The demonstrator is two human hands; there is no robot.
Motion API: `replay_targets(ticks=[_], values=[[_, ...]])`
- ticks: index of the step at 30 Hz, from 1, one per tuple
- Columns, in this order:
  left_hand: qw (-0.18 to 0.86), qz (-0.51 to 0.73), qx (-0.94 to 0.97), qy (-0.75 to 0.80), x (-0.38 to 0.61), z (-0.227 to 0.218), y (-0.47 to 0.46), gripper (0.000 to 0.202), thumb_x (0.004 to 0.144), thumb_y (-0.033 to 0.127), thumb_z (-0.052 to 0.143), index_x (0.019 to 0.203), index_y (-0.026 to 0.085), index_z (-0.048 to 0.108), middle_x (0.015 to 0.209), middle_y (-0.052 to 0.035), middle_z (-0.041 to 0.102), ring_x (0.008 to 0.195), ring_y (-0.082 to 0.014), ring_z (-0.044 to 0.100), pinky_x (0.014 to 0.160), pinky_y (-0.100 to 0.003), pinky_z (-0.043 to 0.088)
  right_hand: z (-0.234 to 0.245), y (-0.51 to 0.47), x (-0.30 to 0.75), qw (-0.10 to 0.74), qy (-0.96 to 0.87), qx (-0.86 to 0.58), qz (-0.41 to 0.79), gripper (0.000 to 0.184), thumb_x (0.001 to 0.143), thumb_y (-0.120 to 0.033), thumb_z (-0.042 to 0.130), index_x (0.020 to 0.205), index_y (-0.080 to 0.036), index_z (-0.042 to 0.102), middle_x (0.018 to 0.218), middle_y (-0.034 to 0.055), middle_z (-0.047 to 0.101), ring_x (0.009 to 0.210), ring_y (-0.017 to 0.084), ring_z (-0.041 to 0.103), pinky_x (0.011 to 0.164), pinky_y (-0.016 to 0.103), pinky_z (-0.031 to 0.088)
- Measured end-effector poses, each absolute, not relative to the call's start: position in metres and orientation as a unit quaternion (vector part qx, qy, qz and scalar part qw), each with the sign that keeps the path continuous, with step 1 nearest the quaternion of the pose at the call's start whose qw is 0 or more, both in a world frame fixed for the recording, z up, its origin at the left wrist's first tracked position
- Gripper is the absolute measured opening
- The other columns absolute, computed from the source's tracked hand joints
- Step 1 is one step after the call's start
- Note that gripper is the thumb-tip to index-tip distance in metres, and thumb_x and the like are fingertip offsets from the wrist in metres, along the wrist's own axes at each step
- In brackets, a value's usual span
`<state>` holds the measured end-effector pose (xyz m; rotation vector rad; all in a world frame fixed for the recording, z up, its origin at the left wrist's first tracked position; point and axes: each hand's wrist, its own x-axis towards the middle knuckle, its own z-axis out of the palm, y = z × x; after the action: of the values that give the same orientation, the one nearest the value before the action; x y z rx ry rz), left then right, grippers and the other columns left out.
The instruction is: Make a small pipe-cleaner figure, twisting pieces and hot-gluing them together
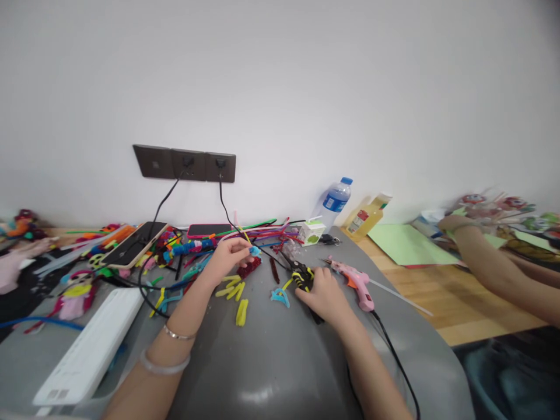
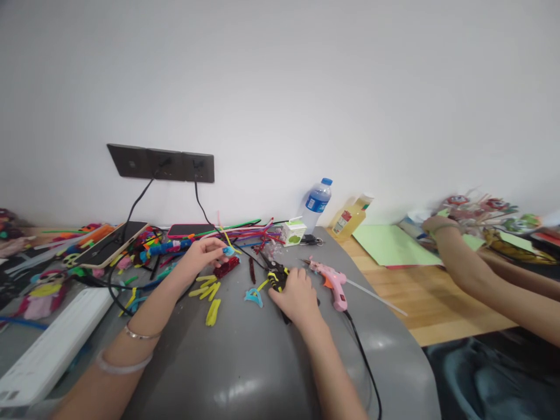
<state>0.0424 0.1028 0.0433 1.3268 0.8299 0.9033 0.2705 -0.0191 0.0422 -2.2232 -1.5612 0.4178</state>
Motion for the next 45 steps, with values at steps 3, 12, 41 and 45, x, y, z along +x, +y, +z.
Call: replay_targets(ticks=[3, 12, 41, 45], values=[[0.614, 0.403, 0.571, 0.368, 0.042, 0.047, 0.101, 0.026, 0.064, 0.034, 0.079, 0.077, 0.016, 0.066, 0.065, -0.0013, 0.068, 0.060, -0.0137, 0.063, 0.054, -0.023, 0.051, 0.030, -0.013, 0.260, 0.136, -0.557, -0.817, 0.057, 0.043, 0.073, -0.038, 0.066, 0.107, -0.013, 0.057, 0.111, 0.0203, 0.054, 0.108, 0.040, 0.051, 0.085, 0.048, 0.041], [0.613, 0.455, 0.521, 0.381, 0.045, 0.049, 0.101, 0.026, 0.065, 0.036, 0.078, 0.076, 0.017, 0.064, 0.063, 0.0030, 0.059, 0.058, -0.0115, 0.056, 0.051, -0.020, 0.045, 0.068, 0.031, 0.250, 0.465, -0.594, -0.601, 0.265, 0.030, 0.084, -0.034, 0.054, 0.109, -0.018, 0.060, 0.100, 0.0087, 0.066, 0.088, 0.023, 0.063, 0.083, 0.038, 0.049], [0.587, 0.623, 0.364, 0.367, 0.043, 0.039, 0.116, 0.031, 0.059, 0.034, 0.086, 0.080, 0.016, 0.071, 0.071, -0.0004, 0.070, 0.065, -0.0102, 0.062, 0.061, -0.019, 0.051, 0.046, 0.145, 0.189, 0.501, -0.453, -0.295, 0.676, 0.030, 0.064, -0.034, 0.087, 0.081, -0.016, 0.069, 0.072, -0.0009, 0.069, 0.058, 0.008, 0.062, 0.059, 0.019, 0.051], [0.623, 0.616, 0.336, 0.345, 0.044, 0.040, 0.115, 0.031, 0.059, 0.033, 0.087, 0.079, 0.016, 0.071, 0.072, -0.0006, 0.070, 0.067, -0.0107, 0.063, 0.063, -0.019, 0.050, 0.049, 0.142, 0.190, 0.502, -0.464, -0.270, 0.678, 0.027, 0.069, -0.031, 0.085, 0.085, -0.018, 0.067, 0.075, -0.0019, 0.068, 0.059, 0.008, 0.062, 0.059, 0.019, 0.052]])
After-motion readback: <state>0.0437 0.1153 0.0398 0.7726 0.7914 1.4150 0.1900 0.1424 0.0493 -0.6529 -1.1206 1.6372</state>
